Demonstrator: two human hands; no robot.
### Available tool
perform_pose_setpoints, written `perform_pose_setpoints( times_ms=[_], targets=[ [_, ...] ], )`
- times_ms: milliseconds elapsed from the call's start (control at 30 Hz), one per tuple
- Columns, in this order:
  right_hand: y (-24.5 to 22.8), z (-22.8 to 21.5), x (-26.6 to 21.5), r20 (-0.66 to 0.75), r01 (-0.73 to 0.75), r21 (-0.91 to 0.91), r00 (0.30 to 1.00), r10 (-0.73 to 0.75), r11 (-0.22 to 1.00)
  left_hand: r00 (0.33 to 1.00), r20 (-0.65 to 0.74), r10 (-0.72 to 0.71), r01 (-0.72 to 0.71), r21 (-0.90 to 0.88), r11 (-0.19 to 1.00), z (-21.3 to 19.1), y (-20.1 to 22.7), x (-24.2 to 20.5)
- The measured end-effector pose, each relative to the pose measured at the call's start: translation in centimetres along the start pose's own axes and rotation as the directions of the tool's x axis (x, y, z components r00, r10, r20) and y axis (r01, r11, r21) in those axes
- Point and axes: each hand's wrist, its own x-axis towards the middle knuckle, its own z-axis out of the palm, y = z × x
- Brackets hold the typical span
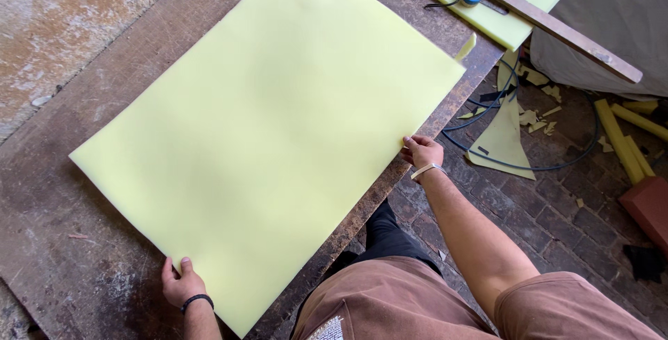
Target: The person measures a large yellow foam sheet with a tape measure and a metal ruler, then uses a long wooden straightedge and a utility knife to cut the foam into rectangular pieces. The person removes the cut strips and sets them aside.
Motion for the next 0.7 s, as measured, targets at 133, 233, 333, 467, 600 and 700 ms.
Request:
perform_pose_setpoints(
  times_ms=[133, 233, 333, 467, 600, 700],
  targets=[
    [0.3, 0.3, 0.1, -0.045, -0.023, -0.019, 0.999, 0.022, 1.000, 0.998, 0.019, -0.057, 0.057, 0.015, 0.998, -0.2, 0.6, -0.7],
    [0.0, 0.5, -0.3, -0.077, 0.014, -0.077, 0.997, -0.020, 0.997, 0.999, 0.015, -0.051, 0.051, 0.015, 0.999, -0.4, 1.0, -1.0],
    [-0.9, 0.7, -0.8, -0.163, -0.012, -0.100, 0.987, -0.005, 0.995, 0.999, 0.014, -0.042, 0.042, 0.004, 0.999, -0.2, 1.3, -0.9],
    [-1.5, 0.7, -1.2, -0.086, -0.112, -0.124, 0.991, 0.102, 0.986, 0.994, -0.008, -0.113, 0.113, 0.056, 0.992, -0.8, 0.1, -0.9],
    [-1.6, -0.6, 0.4, -0.069, -0.201, -0.139, 0.979, 0.193, 0.970, 0.999, 0.023, -0.028, 0.026, 0.084, 0.996, 0.1, -4.0, -1.5],
    [-0.5, -0.8, 2.2, -0.006, -0.188, -0.092, 0.982, 0.189, 0.978, 0.998, 0.005, 0.065, -0.065, 0.146, 0.987, 0.1, -9.6, -2.9]
  ],
)
